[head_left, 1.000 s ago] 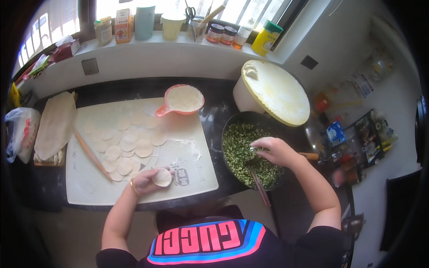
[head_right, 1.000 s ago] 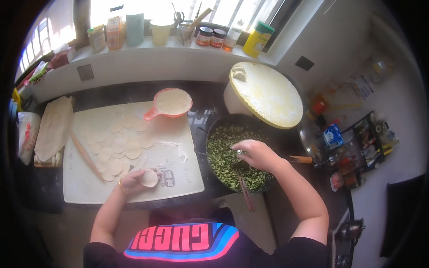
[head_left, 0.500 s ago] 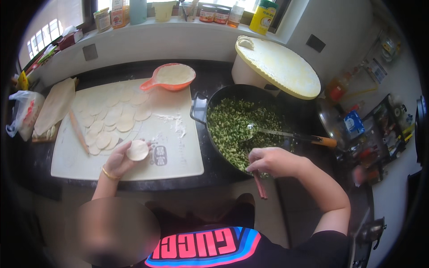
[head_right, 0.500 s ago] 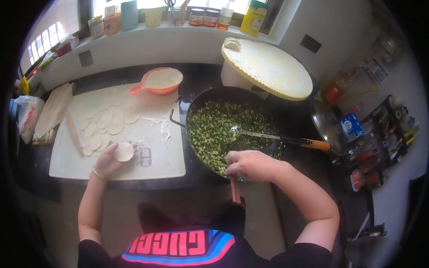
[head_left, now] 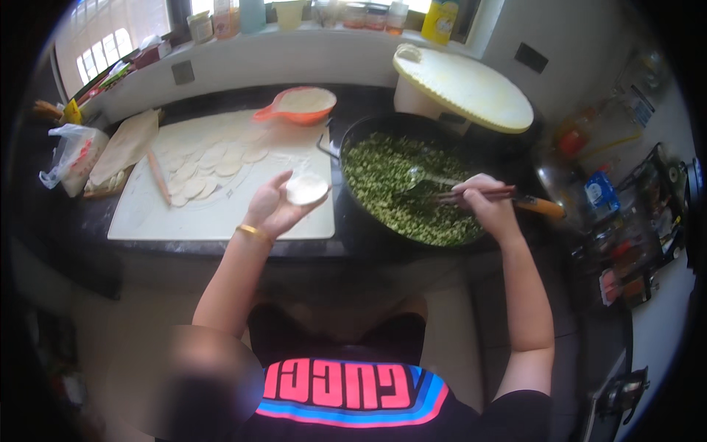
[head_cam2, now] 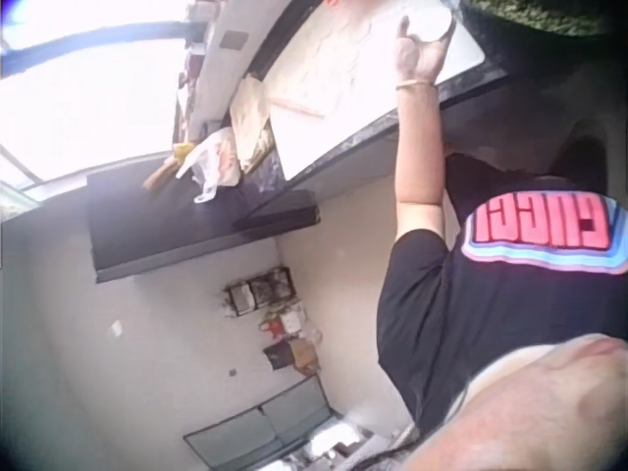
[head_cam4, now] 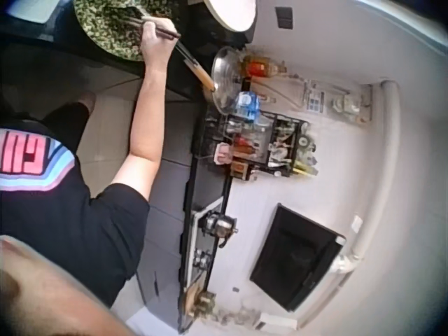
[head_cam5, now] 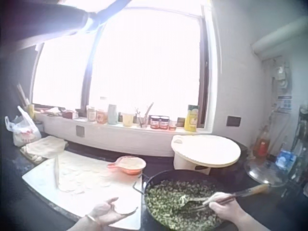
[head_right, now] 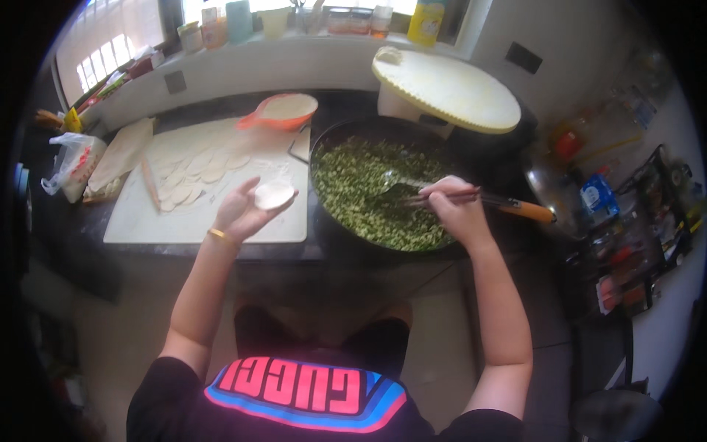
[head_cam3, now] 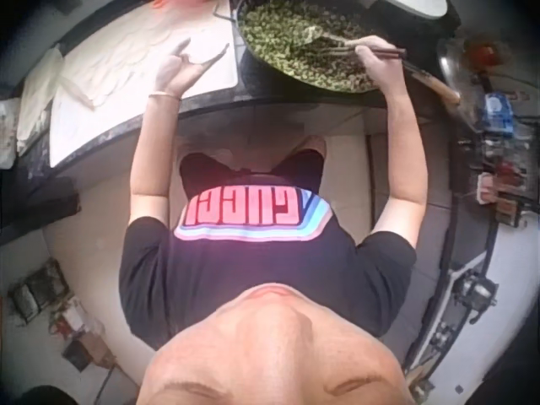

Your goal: The person prepares dumplings by placing a green vegetable filling onto circular dough wrappers using chopsticks. They fold and seal the wrappers by hand, creating a crescent shape, and place the finished dumplings on a cutting board. The process is repeated for multiple units.

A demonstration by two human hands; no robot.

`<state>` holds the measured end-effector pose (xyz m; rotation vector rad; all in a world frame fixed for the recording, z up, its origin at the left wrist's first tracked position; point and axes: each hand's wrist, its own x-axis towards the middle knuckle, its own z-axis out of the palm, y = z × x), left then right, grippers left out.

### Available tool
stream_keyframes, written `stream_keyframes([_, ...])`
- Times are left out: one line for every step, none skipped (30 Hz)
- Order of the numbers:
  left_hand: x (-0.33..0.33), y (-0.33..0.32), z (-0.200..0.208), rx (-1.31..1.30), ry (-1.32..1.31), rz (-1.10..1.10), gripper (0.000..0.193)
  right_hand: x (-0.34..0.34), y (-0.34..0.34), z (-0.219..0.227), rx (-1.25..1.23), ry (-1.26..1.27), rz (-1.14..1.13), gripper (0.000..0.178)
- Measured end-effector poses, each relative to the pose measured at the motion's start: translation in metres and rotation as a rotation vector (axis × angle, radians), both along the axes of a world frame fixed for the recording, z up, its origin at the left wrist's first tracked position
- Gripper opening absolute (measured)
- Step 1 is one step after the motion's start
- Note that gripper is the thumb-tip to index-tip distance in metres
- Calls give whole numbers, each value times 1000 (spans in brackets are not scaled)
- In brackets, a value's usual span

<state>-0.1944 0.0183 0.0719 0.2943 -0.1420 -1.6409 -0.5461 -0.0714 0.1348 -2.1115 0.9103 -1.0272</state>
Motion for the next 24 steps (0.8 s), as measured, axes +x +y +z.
stream_keyframes([1,-6,-7,-13,39,-14,49,-2,2,-2,174,-95,-30,13])
stream_keyframes([0,-7,-8,12,33,-11,48,-3,4,-2,185,-68,-42,13])
stream_keyframes([-1,-9,-7,12,25,-6,48,-2,3,1,170,-43,-50,13])
stream_keyframes([0,-9,-14,-12,65,-15,48,-2,6,1,152,-45,-35,14])
stream_keyframes([-1,-4,-16,-7,28,4,48,-4,7,-2,179,-36,-41,14])
stream_keyframes([-2,-1,-13,-9,-8,18,48,-5,10,0,206,-66,-48,15])
stream_keyframes([-2,2,-12,-10,-44,31,48,-5,13,4,233,-96,-57,16])
stream_keyframes([4,1,-15,-18,17,-8,47,-4,13,8,207,-88,-65,17])
stream_keyframes([8,-1,-16,27,-31,7,45,-4,15,11,190,-87,-74,16])
stream_keyframes([11,-3,-17,73,-78,20,44,-6,15,10,126,-27,-66,14])
stream_keyframes([15,-7,-19,118,-125,32,43,-7,15,9,63,32,-59,12])
stream_keyframes([21,-13,-27,130,-332,62,41,-4,18,11,-151,140,73,10])
stream_keyframes([29,-17,-41,151,-537,102,39,1,21,12,-360,245,217,9])
stream_keyframes([37,-19,-49,175,-743,142,37,8,27,11,-334,361,216,9])
stream_keyframes([42,-24,-50,232,-920,93,36,11,30,8,-354,471,285,16])
stream_keyframes([45,-28,-47,292,-1097,36,35,13,34,3,-327,503,296,21])
stream_keyframes([50,-33,-47,353,-1273,-24,34,15,36,-2,-299,534,310,26])
stream_keyframes([56,-37,-52,315,-1383,11,35,12,32,-11,-315,583,340,36])
stream_keyframes([62,-42,-59,281,-1487,49,36,14,32,-14,-254,590,387,45])
stream_keyframes([69,-46,-66,248,-1591,89,37,15,32,-17,-252,611,380,50])
stream_keyframes([72,-49,-69,169,-1786,131,41,14,34,-22,-241,636,368,55])
stream_keyframes([71,-50,-65,136,-1877,114,41,13,35,-23,-196,628,348,62])
stream_keyframes([70,-50,-62,102,-1967,97,42,13,38,-21,-196,620,317,69])
stream_keyframes([71,-46,-62,66,-1991,170,41,12,43,-17,-266,663,259,71])
